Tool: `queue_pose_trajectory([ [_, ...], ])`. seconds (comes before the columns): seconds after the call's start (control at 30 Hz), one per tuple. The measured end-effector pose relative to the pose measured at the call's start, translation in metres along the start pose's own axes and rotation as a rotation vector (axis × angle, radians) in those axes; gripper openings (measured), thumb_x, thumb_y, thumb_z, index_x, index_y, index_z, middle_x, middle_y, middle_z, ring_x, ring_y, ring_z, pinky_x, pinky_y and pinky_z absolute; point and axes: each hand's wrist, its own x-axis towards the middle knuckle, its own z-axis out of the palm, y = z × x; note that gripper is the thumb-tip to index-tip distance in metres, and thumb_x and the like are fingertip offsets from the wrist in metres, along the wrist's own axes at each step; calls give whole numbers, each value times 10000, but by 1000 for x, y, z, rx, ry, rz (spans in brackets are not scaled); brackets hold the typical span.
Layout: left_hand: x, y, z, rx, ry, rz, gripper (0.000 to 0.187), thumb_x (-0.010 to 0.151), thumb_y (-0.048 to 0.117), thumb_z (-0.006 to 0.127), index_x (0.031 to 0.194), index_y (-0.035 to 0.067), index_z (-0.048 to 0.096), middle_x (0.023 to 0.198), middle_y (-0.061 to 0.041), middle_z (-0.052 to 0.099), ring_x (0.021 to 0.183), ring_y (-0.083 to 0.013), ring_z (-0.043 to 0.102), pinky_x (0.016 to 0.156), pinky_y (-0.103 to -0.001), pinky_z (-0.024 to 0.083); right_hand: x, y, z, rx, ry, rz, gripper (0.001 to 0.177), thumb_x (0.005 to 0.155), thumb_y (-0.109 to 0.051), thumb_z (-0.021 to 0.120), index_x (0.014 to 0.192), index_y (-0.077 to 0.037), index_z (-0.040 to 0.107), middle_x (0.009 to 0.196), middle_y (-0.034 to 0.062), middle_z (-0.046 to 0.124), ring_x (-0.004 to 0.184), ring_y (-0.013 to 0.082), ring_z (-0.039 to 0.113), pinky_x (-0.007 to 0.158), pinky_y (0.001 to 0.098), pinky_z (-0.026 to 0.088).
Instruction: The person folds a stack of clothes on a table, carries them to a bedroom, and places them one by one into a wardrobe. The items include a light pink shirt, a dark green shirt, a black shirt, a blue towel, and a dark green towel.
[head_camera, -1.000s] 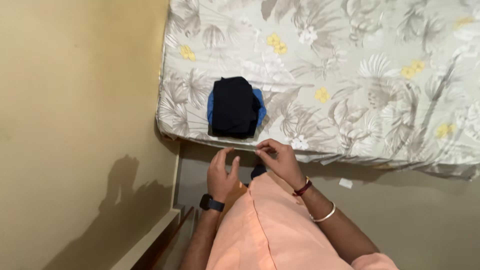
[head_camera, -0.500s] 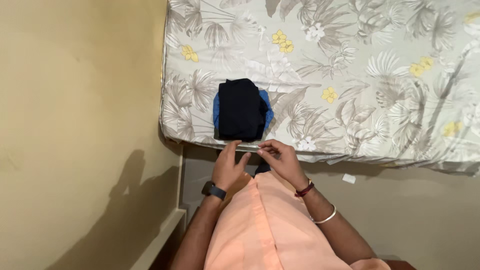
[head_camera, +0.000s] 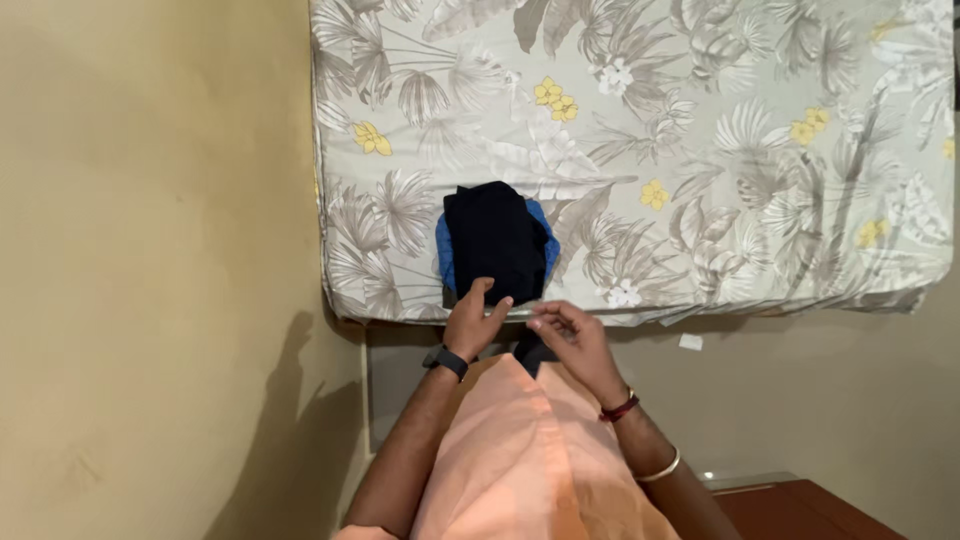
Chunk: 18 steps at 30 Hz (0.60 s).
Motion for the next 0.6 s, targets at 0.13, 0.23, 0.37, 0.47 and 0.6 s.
queue_pose_trajectory([
  [0.13,11,-37,1,57,-13,-23,589,930,434,693,1330,23,558,1264,-252,676,1179,-417,646,974,-474,521,-4,0,15,-2,-7,-10,224,949,-106,722,1139,14,716,944,30,759,867,70,679,766,234,541],
  [0.23,24,-60,3,123,-33,-130,603,923,441,687,1348,34,558,1276,-251,671,1185,-419,641,986,-477,517,-7,-4,6,48,14,22,226,962,-110,691,1152,11,707,986,32,773,909,74,701,789,232,545],
  [0.37,45,-87,16,156,-58,-250,625,912,430,690,1360,19,543,1325,-255,638,1223,-428,606,1016,-484,488,-12,-3,-13,32,81,-12,228,968,-109,685,1156,17,708,1002,45,777,933,83,713,798,237,547],
  [0.47,57,-106,36,105,-49,-369,681,913,430,692,1400,-5,503,1376,-268,592,1267,-424,575,1057,-472,465,-23,3,-27,22,122,41,229,973,-106,683,1162,20,709,999,53,779,922,84,706,804,241,554],
  [0.6,71,-120,55,95,34,-484,752,891,356,721,1458,-41,428,1453,-289,503,1321,-437,511,1101,-478,415,-29,12,-45,35,149,140,238,965,-104,676,1164,25,696,985,63,782,915,84,711,794,245,559],
])
